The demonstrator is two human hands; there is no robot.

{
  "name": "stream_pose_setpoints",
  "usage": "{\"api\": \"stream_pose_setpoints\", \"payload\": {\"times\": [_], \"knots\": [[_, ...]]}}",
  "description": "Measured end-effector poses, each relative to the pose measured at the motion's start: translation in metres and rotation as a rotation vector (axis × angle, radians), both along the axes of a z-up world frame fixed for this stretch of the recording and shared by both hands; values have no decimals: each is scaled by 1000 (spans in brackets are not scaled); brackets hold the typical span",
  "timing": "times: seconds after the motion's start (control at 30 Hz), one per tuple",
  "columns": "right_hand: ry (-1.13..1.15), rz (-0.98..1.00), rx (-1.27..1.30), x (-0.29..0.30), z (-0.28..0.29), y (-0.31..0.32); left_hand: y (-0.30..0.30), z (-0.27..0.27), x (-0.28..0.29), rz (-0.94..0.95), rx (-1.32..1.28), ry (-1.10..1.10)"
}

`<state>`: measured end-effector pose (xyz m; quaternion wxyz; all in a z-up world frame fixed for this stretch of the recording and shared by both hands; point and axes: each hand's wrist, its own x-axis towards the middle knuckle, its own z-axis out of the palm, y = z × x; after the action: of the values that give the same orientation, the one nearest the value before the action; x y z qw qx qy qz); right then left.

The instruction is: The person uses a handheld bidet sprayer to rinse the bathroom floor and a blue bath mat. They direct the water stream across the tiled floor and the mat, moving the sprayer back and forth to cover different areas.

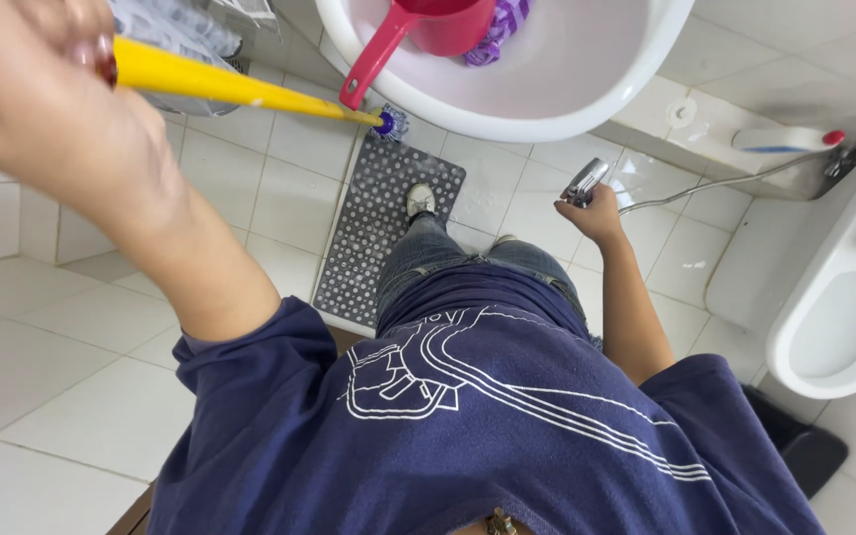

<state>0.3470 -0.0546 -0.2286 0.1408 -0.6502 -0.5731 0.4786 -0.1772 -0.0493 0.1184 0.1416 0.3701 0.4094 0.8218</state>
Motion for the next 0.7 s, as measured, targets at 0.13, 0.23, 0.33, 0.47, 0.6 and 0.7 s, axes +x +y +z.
{"api": "stream_pose_setpoints", "payload": {"times": [0.13,0.23,0.33,0.47,0.6,0.7], "knots": [[23,-44,-18,11,-4,-15,-42,39,40,-151,-65,-56],[53,-72,-11,21,-4,-25,-66,51,54,-267,-63,90],[77,-99,-4,33,-9,-37,-76,67,85,-339,-55,192],[107,-136,5,53,-14,-54,-67,76,130,-452,-33,340],[148,-191,18,80,-24,-71,-58,72,158,-625,23,352],[153,-249,25,101,-20,-83,-46,84,209,-570,-42,339]]}}
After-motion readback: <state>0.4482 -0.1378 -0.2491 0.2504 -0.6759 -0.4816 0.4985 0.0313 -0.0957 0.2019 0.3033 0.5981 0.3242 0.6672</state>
